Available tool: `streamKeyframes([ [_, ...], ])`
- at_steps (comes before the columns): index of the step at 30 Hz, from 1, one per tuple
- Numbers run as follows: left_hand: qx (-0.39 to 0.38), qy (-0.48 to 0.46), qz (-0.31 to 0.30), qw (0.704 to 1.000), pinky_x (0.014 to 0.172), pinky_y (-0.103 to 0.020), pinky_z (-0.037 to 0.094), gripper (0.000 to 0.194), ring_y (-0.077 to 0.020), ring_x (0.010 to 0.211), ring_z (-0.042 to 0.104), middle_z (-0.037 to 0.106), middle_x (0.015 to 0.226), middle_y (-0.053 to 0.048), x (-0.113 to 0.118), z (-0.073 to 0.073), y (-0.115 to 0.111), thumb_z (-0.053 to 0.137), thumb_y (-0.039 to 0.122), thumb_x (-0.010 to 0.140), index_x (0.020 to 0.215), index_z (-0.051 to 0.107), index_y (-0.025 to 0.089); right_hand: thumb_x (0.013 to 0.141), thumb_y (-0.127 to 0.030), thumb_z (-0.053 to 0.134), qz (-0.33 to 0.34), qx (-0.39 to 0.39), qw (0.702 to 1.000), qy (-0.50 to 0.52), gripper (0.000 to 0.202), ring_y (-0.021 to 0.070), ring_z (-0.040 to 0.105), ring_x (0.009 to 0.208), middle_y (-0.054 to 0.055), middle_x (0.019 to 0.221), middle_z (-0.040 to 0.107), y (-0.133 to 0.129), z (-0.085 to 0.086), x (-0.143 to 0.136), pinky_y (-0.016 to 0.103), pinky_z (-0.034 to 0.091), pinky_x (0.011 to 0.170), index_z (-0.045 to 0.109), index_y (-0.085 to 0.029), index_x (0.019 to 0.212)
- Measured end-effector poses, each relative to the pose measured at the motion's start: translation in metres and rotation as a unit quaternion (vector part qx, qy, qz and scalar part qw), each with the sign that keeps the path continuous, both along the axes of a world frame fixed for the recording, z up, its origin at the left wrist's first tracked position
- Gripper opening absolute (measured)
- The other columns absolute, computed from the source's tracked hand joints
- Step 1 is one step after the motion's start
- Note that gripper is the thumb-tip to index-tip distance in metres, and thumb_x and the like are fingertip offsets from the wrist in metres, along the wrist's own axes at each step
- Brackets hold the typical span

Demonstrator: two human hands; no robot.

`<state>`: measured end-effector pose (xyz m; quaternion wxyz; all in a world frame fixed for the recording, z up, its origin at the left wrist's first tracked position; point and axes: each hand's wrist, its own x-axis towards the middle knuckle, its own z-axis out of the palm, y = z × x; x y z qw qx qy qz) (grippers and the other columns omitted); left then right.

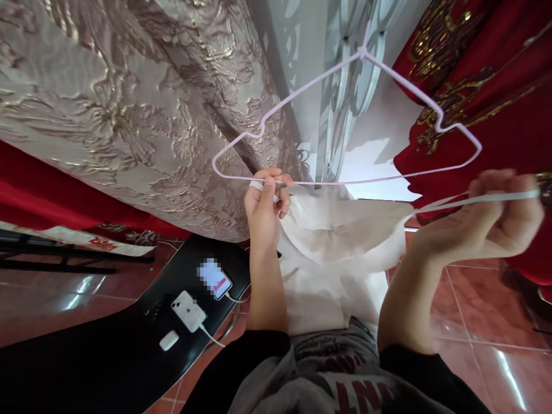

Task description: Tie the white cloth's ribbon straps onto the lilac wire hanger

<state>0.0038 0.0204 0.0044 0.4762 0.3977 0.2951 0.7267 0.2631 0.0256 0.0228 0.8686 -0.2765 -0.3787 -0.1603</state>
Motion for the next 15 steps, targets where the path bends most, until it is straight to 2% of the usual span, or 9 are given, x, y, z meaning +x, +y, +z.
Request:
streamKeyframes([
  [1,-0.008,-0.003,-0.009,1.000,0.036,-0.017,0.026,0.029,-0.0043,0.043,0.041,0.072,0.085,-0.003,0.003,0.000,-0.002,0.081,0.046,0.094,0.099,0.069,0.020,0.088,-0.014,0.072,0.018,-0.029,0.999,-0.039,0.022,0.0151,0.076,0.074,-0.003,0.082,0.079,-0.006,0.000,-0.011,0.034,0.062,0.068,0.085,-0.031,0.090],
  [3,-0.026,-0.014,-0.027,0.999,0.037,-0.017,0.028,0.027,-0.0041,0.044,0.041,0.073,0.089,-0.003,0.011,0.000,-0.007,0.079,0.045,0.095,0.100,0.069,0.021,0.090,-0.010,0.069,0.107,-0.148,0.969,-0.164,0.024,0.0171,0.078,0.085,-0.002,0.089,0.081,-0.013,0.002,-0.031,0.039,0.065,0.081,0.084,-0.029,0.094],
  [5,-0.034,-0.021,-0.044,0.998,0.038,-0.016,0.032,0.021,-0.0043,0.045,0.044,0.076,0.097,-0.005,0.016,-0.002,-0.012,0.075,0.040,0.097,0.104,0.069,0.021,0.093,-0.009,0.065,0.190,-0.275,0.892,-0.303,0.029,0.0178,0.078,0.101,-0.002,0.103,0.082,-0.012,0.004,-0.045,0.045,0.063,0.100,0.082,-0.029,0.105],
  [7,-0.041,-0.001,-0.064,0.997,0.041,-0.016,0.040,0.018,-0.0066,0.051,0.055,0.078,0.110,-0.008,0.014,-0.007,-0.015,0.071,0.033,0.097,0.111,0.071,0.022,0.096,-0.011,0.059,0.200,-0.352,0.828,-0.389,0.030,0.0167,0.075,0.100,-0.002,0.104,0.081,-0.006,0.004,-0.050,0.044,0.058,0.102,0.080,-0.029,0.108],
  [8,-0.046,0.022,-0.076,0.996,0.045,-0.017,0.045,0.023,-0.0092,0.059,0.064,0.078,0.119,-0.009,0.009,-0.010,-0.016,0.071,0.028,0.095,0.117,0.072,0.022,0.097,-0.012,0.057,0.187,-0.373,0.814,-0.404,0.030,0.0161,0.074,0.096,-0.001,0.102,0.081,-0.003,0.003,-0.051,0.043,0.056,0.098,0.080,-0.028,0.107],
  [10,-0.051,0.076,-0.083,0.992,0.056,-0.020,0.057,0.042,-0.0166,0.082,0.076,0.074,0.137,-0.011,-0.009,-0.017,-0.017,0.075,0.018,0.085,0.127,0.073,0.024,0.096,-0.014,0.056,0.164,-0.388,0.816,-0.396,0.029,0.0156,0.071,0.091,-0.001,0.097,0.080,0.001,-0.002,-0.048,0.040,0.052,0.094,0.080,-0.027,0.103],
  [12,-0.041,0.125,-0.051,0.990,0.069,-0.023,0.064,0.059,-0.0238,0.108,0.077,0.066,0.151,-0.009,-0.035,-0.020,-0.017,0.079,0.009,0.076,0.133,0.074,0.027,0.095,-0.015,0.056,0.160,-0.375,0.833,-0.374,0.028,0.0157,0.071,0.090,-0.002,0.093,0.079,0.001,-0.007,-0.045,0.040,0.050,0.095,0.080,-0.027,0.099],
  [13,-0.035,0.149,-0.017,0.988,0.073,-0.025,0.065,0.061,-0.0264,0.117,0.075,0.062,0.156,-0.007,-0.051,-0.019,-0.018,0.079,0.008,0.076,0.134,0.074,0.028,0.094,-0.016,0.056,0.160,-0.367,0.840,-0.366,0.027,0.0159,0.071,0.090,-0.003,0.092,0.079,0.000,-0.009,-0.044,0.040,0.049,0.095,0.080,-0.028,0.098],
  [15,-0.024,0.211,0.030,0.977,0.077,-0.029,0.068,0.058,-0.0317,0.126,0.071,0.067,0.150,-0.008,-0.080,-0.010,-0.021,0.076,0.007,0.079,0.134,0.077,0.028,0.093,-0.016,0.055,0.162,-0.358,0.846,-0.360,0.028,0.0166,0.071,0.090,-0.003,0.090,0.079,-0.003,-0.011,-0.042,0.040,0.049,0.095,0.080,-0.029,0.095],
])
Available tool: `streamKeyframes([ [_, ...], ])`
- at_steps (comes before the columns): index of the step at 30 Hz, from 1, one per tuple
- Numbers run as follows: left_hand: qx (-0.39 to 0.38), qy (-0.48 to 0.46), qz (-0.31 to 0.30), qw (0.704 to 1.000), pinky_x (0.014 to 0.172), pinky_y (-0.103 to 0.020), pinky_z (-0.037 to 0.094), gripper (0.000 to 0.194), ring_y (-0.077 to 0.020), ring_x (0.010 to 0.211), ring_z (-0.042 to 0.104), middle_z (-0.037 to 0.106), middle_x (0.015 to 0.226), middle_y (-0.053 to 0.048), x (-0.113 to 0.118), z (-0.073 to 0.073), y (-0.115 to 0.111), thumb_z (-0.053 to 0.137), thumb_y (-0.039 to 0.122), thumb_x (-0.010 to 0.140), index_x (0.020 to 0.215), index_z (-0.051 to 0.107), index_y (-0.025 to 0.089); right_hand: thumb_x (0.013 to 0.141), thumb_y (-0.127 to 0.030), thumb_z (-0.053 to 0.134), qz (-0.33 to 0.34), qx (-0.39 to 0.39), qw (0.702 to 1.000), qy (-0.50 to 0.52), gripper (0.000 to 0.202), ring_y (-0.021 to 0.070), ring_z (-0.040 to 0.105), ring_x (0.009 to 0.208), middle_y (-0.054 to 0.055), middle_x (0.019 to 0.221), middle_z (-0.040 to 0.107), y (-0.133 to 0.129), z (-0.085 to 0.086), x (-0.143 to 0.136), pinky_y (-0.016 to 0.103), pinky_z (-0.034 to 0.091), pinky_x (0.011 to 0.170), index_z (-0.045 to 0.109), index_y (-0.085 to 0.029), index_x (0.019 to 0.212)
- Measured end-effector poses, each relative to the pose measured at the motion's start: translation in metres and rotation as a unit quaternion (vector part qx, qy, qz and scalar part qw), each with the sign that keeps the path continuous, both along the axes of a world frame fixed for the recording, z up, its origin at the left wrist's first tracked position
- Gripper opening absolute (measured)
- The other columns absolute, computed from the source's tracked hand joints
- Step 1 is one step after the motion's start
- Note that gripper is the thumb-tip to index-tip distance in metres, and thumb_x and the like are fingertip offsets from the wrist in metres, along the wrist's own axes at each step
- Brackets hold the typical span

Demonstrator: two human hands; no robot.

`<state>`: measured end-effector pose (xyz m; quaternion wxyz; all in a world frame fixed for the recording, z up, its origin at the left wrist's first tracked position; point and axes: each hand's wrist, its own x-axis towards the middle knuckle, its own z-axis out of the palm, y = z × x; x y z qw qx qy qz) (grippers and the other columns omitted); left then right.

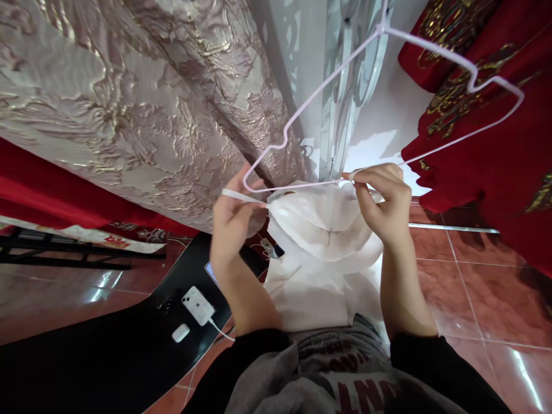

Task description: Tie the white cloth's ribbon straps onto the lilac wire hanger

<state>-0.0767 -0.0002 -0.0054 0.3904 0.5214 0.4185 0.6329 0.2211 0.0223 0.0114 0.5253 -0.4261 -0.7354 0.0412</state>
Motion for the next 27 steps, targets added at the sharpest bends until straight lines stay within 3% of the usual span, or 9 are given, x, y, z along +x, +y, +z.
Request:
streamKeyframes([
  [2,0.030,0.121,-0.001,0.992,0.093,-0.037,0.068,0.043,-0.0335,0.139,0.064,0.069,0.149,-0.005,-0.024,0.018,-0.003,0.071,0.008,0.084,0.121,0.084,0.026,0.093,-0.017,0.054,0.001,-0.003,1.000,-0.002,0.028,0.0172,0.071,0.091,-0.003,0.091,0.079,-0.001,0.000,0.001,0.041,0.049,0.095,0.079,-0.029,0.094],
  [4,0.082,0.226,-0.006,0.971,0.128,-0.047,0.045,0.046,-0.0302,0.147,0.058,0.072,0.144,-0.003,-0.038,0.040,-0.003,0.062,0.005,0.089,0.123,0.084,0.025,0.094,-0.018,0.053,-0.001,-0.010,1.000,-0.007,0.028,0.0176,0.070,0.090,-0.002,0.092,0.079,-0.001,0.001,0.000,0.041,0.049,0.094,0.079,-0.029,0.092],
  [7,0.099,0.223,0.010,0.970,0.133,-0.057,0.034,0.038,-0.0312,0.143,0.061,0.077,0.134,-0.002,-0.040,0.068,0.006,0.073,0.005,0.088,0.117,0.086,0.025,0.095,-0.018,0.052,-0.001,-0.021,1.000,-0.015,0.030,0.0175,0.067,0.088,-0.002,0.092,0.078,-0.001,0.001,-0.005,0.041,0.049,0.093,0.080,-0.030,0.095],
  [12,0.011,0.176,-0.024,0.984,0.104,-0.055,0.063,0.023,-0.0279,0.099,0.078,0.084,0.100,-0.012,-0.015,0.091,0.042,0.089,-0.002,0.077,0.096,0.086,0.009,0.095,-0.015,0.052,0.012,-0.025,1.000,-0.009,0.034,0.0179,0.069,0.095,-0.003,0.105,0.079,-0.007,-0.002,-0.025,0.041,0.047,0.096,0.078,-0.032,0.108],
  [14,0.012,0.183,-0.023,0.983,0.084,-0.043,0.069,0.013,-0.0197,0.077,0.076,0.081,0.081,-0.009,-0.006,0.099,0.055,0.082,-0.007,0.080,0.087,0.083,0.004,0.094,-0.013,0.054,0.022,-0.023,0.999,0.003,0.033,0.0177,0.070,0.099,-0.004,0.107,0.079,-0.009,-0.004,-0.031,0.041,0.047,0.096,0.077,-0.032,0.108],
  [17,0.051,0.222,-0.017,0.974,0.061,-0.021,0.061,0.020,-0.0085,0.055,0.065,0.072,0.060,0.000,-0.002,0.107,0.064,0.069,-0.012,0.084,0.073,0.077,0.003,0.092,-0.011,0.059,0.043,-0.022,0.999,0.000,0.035,0.0169,0.071,0.105,-0.005,0.115,0.079,-0.011,-0.005,-0.031,0.039,0.047,0.098,0.076,-0.033,0.115],
  [20,0.084,0.182,0.003,0.980,0.055,-0.017,0.057,0.016,-0.0076,0.053,0.064,0.073,0.061,0.000,-0.003,0.093,0.065,0.077,-0.005,0.085,0.073,0.077,0.006,0.093,-0.013,0.062,0.047,-0.024,0.999,-0.014,0.040,0.0187,0.071,0.110,-0.004,0.122,0.078,-0.011,-0.006,-0.026,0.041,0.048,0.101,0.073,-0.034,0.124],
  [24,0.049,-0.077,0.037,0.995,0.053,-0.024,0.057,0.018,-0.0124,0.056,0.066,0.072,0.066,-0.002,0.010,0.037,0.057,0.089,0.025,0.090,0.081,0.077,0.016,0.094,-0.017,0.064,0.036,-0.009,0.999,0.002,0.035,0.0209,0.073,0.112,-0.002,0.121,0.079,-0.013,-0.005,-0.027,0.046,0.052,0.107,0.074,-0.035,0.123],
  [27,0.057,-0.144,0.062,0.986,0.067,-0.029,0.063,0.035,-0.0151,0.071,0.073,0.073,0.075,-0.002,0.035,-0.002,0.044,0.081,0.053,0.096,0.084,0.071,0.022,0.095,-0.022,0.066,0.036,-0.014,0.999,0.011,0.028,0.0208,0.074,0.116,-0.002,0.123,0.079,-0.016,-0.004,-0.029,0.053,0.051,0.118,0.075,-0.034,0.119],
])
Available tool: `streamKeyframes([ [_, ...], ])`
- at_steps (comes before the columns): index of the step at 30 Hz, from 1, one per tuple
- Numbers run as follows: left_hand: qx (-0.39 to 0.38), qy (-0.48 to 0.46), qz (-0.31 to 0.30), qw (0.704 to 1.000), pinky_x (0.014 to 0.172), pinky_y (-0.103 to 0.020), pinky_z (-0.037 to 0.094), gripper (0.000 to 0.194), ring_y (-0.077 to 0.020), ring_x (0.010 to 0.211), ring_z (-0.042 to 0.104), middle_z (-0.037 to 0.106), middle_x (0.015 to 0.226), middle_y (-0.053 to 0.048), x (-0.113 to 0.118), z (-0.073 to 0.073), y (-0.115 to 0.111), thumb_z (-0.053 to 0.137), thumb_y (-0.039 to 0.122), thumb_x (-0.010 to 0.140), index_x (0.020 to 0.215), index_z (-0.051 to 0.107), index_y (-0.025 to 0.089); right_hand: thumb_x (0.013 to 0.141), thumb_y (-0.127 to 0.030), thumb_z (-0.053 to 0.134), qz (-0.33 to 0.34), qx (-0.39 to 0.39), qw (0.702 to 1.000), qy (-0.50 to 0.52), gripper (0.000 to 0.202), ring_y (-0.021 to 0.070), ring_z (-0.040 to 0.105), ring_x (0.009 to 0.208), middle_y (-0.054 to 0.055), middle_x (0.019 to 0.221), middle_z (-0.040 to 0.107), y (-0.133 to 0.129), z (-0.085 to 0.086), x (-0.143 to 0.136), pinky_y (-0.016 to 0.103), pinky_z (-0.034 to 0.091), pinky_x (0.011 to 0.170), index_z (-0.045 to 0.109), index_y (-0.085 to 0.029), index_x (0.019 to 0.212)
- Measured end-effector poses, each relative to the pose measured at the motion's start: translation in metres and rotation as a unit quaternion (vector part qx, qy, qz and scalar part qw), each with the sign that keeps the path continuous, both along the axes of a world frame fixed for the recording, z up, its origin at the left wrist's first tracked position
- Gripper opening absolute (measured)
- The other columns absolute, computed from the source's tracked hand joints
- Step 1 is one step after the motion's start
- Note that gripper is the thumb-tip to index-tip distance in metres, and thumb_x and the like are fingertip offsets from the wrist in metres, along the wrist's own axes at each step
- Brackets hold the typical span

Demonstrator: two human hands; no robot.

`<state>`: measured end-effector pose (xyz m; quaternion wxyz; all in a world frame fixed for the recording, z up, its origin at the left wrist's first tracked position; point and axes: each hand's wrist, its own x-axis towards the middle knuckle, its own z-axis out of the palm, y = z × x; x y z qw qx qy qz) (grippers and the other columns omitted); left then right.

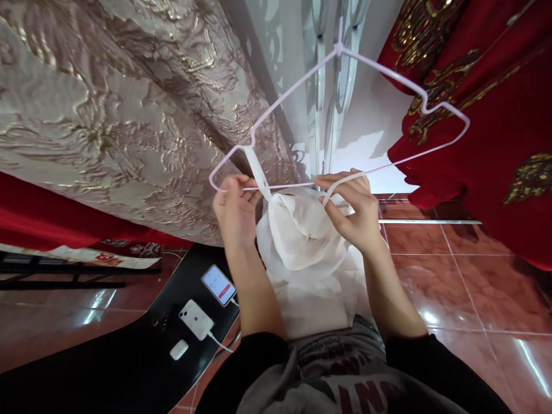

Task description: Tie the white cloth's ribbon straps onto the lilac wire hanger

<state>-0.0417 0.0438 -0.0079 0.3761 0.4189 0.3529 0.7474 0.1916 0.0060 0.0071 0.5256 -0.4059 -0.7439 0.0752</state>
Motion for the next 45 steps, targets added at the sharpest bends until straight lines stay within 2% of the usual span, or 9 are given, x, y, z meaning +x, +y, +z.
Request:
streamKeyframes([
  [3,0.011,-0.032,0.026,0.999,0.078,-0.030,0.064,0.042,-0.0155,0.081,0.076,0.074,0.082,-0.002,0.020,-0.013,-0.011,0.075,0.062,0.096,0.087,0.066,0.023,0.095,-0.029,0.071,-0.025,-0.003,0.996,0.086,0.024,0.0218,0.074,0.121,0.000,0.124,0.078,0.000,-0.006,0.016,0.055,0.054,0.118,0.077,-0.033,0.118],
  [8,0.009,-0.037,0.060,0.997,0.072,-0.026,0.063,0.045,-0.0146,0.072,0.076,0.073,0.077,-0.001,0.011,0.001,-0.007,0.075,0.064,0.094,0.086,0.062,0.022,0.080,-0.049,0.087,-0.203,0.114,0.924,0.305,0.042,0.0205,0.076,0.100,0.005,0.108,0.079,0.015,-0.010,0.091,0.046,0.062,0.101,0.081,-0.027,0.116],
  [15,-0.006,-0.031,0.034,0.999,0.065,-0.027,0.062,0.038,-0.0139,0.064,0.073,0.074,0.070,0.000,-0.013,0.013,0.010,0.074,0.053,0.099,0.080,0.066,0.022,0.081,-0.035,0.085,-0.113,-0.062,0.987,0.101,0.014,0.0165,0.070,0.078,0.005,0.084,0.077,0.019,0.062,0.118,0.037,0.058,0.074,0.083,-0.025,0.091],
  [21,-0.033,-0.022,0.035,0.999,0.068,-0.026,0.063,0.042,-0.0157,0.066,0.074,0.075,0.073,-0.002,-0.006,0.013,0.008,0.079,0.061,0.091,0.080,0.065,0.023,0.086,-0.039,0.076,-0.113,0.059,0.989,0.073,0.017,0.0184,0.062,0.090,0.006,0.101,0.068,0.012,0.096,0.089,0.041,0.052,0.086,0.078,-0.031,0.101],
  [24,-0.034,-0.024,0.046,0.998,0.073,-0.026,0.064,0.045,-0.0168,0.073,0.077,0.077,0.081,-0.004,0.001,0.008,0.009,0.075,0.067,0.092,0.086,0.068,0.023,0.088,-0.042,0.073,-0.067,0.180,0.974,0.117,0.023,0.0214,0.064,0.097,0.007,0.099,0.069,0.013,0.081,0.074,0.045,0.053,0.094,0.079,-0.028,0.104],
  [29,-0.053,-0.020,-0.005,0.998,0.083,-0.032,0.064,0.053,-0.0218,0.089,0.080,0.080,0.095,-0.011,0.022,-0.009,-0.002,0.065,0.071,0.097,0.100,0.075,0.019,0.095,-0.031,0.065,0.073,-0.016,0.996,-0.039,0.028,0.0243,0.069,0.119,0.005,0.125,0.074,0.031,0.026,0.038,0.049,0.056,0.105,0.072,-0.031,0.122],
  [33,-0.059,0.073,-0.014,0.996,0.088,-0.034,0.061,0.033,-0.0214,0.087,0.076,0.080,0.089,-0.008,0.033,-0.013,-0.026,0.077,0.052,0.096,0.092,0.079,0.019,0.095,-0.031,0.064,-0.003,-0.027,0.998,-0.059,0.021,0.0251,0.065,0.127,0.004,0.132,0.071,0.040,-0.007,0.023,0.054,0.048,0.116,0.072,-0.030,0.115],
  [41,0.035,-0.020,-0.026,0.999,0.070,-0.027,0.059,0.025,-0.0208,0.091,0.075,0.080,0.102,-0.007,-0.001,0.051,-0.029,0.073,0.044,0.090,0.099,0.081,0.023,0.097,-0.026,0.063,-0.018,-0.010,1.000,-0.014,0.014,0.0204,0.068,0.118,0.001,0.124,0.075,0.024,-0.008,0.026,0.049,0.049,0.116,0.074,-0.029,0.105],
  [45,0.019,-0.079,0.085,0.993,0.080,-0.025,0.060,0.028,-0.0207,0.124,0.070,0.069,0.148,0.003,-0.019,0.040,-0.018,0.057,0.032,0.100,0.121,0.074,0.031,0.098,-0.025,0.063,-0.039,-0.003,0.999,-0.010,0.013,0.0198,0.069,0.119,0.001,0.123,0.076,0.014,-0.008,0.027,0.049,0.050,0.116,0.075,-0.028,0.103],
])
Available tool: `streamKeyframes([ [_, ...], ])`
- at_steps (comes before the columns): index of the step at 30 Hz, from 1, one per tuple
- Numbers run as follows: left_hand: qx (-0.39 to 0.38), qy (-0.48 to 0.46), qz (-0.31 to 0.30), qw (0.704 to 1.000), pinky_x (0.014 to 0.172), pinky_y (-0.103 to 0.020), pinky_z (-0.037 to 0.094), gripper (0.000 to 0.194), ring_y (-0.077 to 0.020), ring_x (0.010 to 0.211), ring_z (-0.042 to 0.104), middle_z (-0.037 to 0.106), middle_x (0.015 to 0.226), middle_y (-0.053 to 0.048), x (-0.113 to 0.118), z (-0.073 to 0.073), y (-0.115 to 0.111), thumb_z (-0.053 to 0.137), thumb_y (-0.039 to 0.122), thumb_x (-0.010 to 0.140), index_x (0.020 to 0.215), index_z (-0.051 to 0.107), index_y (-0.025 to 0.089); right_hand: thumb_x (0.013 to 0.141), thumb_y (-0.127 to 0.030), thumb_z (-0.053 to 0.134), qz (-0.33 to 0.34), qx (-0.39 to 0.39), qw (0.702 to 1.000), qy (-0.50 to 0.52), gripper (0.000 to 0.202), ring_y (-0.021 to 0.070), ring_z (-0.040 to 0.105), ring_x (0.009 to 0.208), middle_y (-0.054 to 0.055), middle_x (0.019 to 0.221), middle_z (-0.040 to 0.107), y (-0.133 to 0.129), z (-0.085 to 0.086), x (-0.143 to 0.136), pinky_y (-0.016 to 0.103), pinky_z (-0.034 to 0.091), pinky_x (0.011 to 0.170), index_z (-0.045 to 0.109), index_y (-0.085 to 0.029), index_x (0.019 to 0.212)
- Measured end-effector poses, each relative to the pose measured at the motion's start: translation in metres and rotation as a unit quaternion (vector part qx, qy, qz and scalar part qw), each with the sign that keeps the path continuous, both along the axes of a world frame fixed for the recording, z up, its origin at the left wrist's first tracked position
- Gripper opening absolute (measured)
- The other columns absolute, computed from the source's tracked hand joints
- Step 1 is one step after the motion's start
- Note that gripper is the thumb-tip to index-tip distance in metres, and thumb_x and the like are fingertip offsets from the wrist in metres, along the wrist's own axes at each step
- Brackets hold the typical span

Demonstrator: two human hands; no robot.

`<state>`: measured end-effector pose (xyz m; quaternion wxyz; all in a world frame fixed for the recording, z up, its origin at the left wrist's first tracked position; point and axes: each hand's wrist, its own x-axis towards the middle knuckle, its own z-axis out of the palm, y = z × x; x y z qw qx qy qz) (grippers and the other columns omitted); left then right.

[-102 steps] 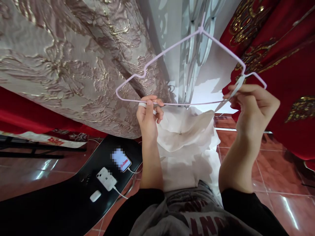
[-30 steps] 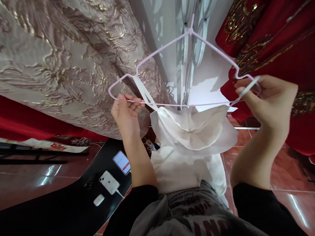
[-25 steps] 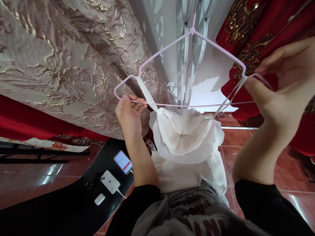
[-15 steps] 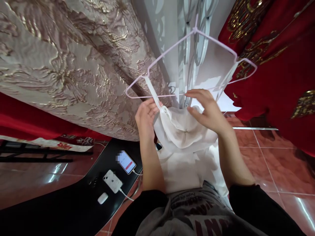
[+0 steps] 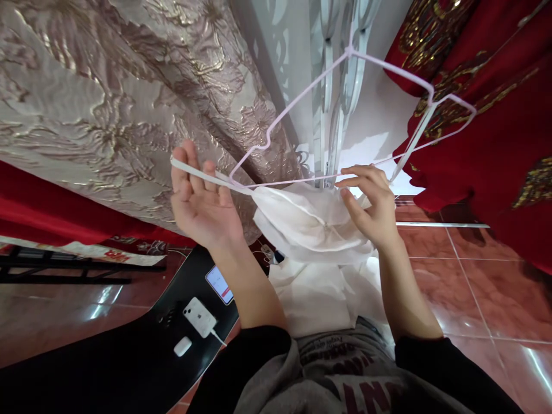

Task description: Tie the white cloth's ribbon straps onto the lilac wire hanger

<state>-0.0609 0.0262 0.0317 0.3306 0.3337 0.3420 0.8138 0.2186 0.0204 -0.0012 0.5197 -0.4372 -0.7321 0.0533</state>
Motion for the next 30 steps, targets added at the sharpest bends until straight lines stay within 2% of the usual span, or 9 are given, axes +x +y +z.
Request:
streamKeyframes([
  [3,-0.055,-0.027,-0.011,0.998,0.069,-0.019,0.056,0.028,-0.0151,0.103,0.074,0.072,0.144,-0.005,0.013,-0.024,-0.002,0.058,0.028,0.104,0.129,0.070,0.025,0.099,-0.024,0.062,0.004,-0.002,1.000,0.001,0.014,0.0200,0.068,0.123,0.001,0.127,0.075,-0.009,-0.001,-0.007,0.050,0.049,0.119,0.074,-0.027,0.105],
  [6,-0.066,-0.018,-0.088,0.994,0.044,-0.017,0.041,0.036,-0.0145,0.080,0.073,0.076,0.132,-0.014,0.044,-0.036,-0.008,0.071,0.048,0.101,0.123,0.072,0.019,0.099,-0.022,0.064,0.038,-0.006,0.999,-0.016,0.013,0.0213,0.065,0.133,0.002,0.138,0.071,-0.018,-0.001,-0.019,0.050,0.050,0.121,0.073,-0.026,0.107],
  [9,-0.005,-0.004,-0.132,0.991,0.042,-0.018,0.042,0.036,-0.0145,0.069,0.072,0.080,0.109,-0.011,0.069,-0.033,-0.012,0.078,0.054,0.096,0.108,0.072,0.020,0.097,-0.020,0.066,0.060,0.009,0.998,0.017,0.020,0.0219,0.064,0.136,0.001,0.137,0.070,-0.024,-0.001,-0.021,0.050,0.051,0.122,0.073,-0.029,0.114],
  [13,0.002,0.008,-0.156,0.988,0.044,-0.019,0.048,0.040,-0.0113,0.051,0.064,0.071,0.078,-0.002,0.077,-0.026,-0.014,0.077,0.058,0.096,0.091,0.064,0.020,0.094,-0.024,0.072,-0.044,0.086,0.973,0.207,0.046,0.0261,0.060,0.140,0.005,0.144,0.063,-0.022,0.004,0.005,0.053,0.052,0.122,0.069,-0.038,0.138],
  [16,0.010,0.009,-0.150,0.989,0.046,-0.020,0.050,0.040,-0.0101,0.048,0.061,0.070,0.077,-0.001,0.072,-0.025,-0.014,0.078,0.055,0.096,0.089,0.064,0.019,0.090,-0.032,0.078,-0.026,-0.029,0.972,0.231,0.065,0.0277,0.056,0.147,0.006,0.158,0.055,-0.016,0.014,0.032,0.053,0.048,0.127,0.059,-0.039,0.152],
  [20,0.014,0.012,-0.136,0.991,0.047,-0.019,0.047,0.038,-0.0084,0.047,0.057,0.069,0.075,0.000,0.069,-0.025,-0.011,0.078,0.052,0.097,0.087,0.064,0.018,0.090,-0.030,0.077,-0.009,-0.099,0.962,0.253,0.041,0.0188,0.076,0.103,0.004,0.110,0.079,-0.015,0.036,0.041,0.041,0.064,0.100,0.076,-0.030,0.130],
  [24,-0.012,0.013,-0.126,0.992,0.044,-0.018,0.043,0.036,-0.0073,0.044,0.052,0.068,0.074,0.000,0.067,-0.024,-0.005,0.076,0.050,0.100,0.087,0.064,0.019,0.088,-0.011,0.069,0.002,-0.036,0.950,0.310,0.022,0.0124,0.074,0.080,0.002,0.088,0.078,-0.008,0.056,0.029,0.030,0.065,0.077,0.084,-0.022,0.099],
  [27,-0.036,0.008,-0.130,0.991,0.043,-0.017,0.040,0.035,-0.0063,0.043,0.050,0.067,0.073,0.000,0.066,-0.023,-0.001,0.075,0.045,0.101,0.084,0.062,0.018,0.083,-0.006,0.070,0.052,0.044,0.942,0.327,0.038,0.0154,0.079,0.096,0.001,0.108,0.081,0.009,0.066,0.033,0.036,0.068,0.094,0.082,-0.025,0.114],
  [30,-0.032,0.014,-0.150,0.988,0.044,-0.017,0.041,0.034,-0.0062,0.044,0.050,0.068,0.075,-0.001,0.065,-0.024,-0.001,0.077,0.046,0.099,0.084,0.064,0.018,0.086,-0.008,0.069,0.035,0.125,0.938,0.322,0.050,0.0175,0.075,0.123,-0.005,0.130,0.076,0.026,0.060,0.055,0.038,0.062,0.112,0.078,-0.037,0.125],
])
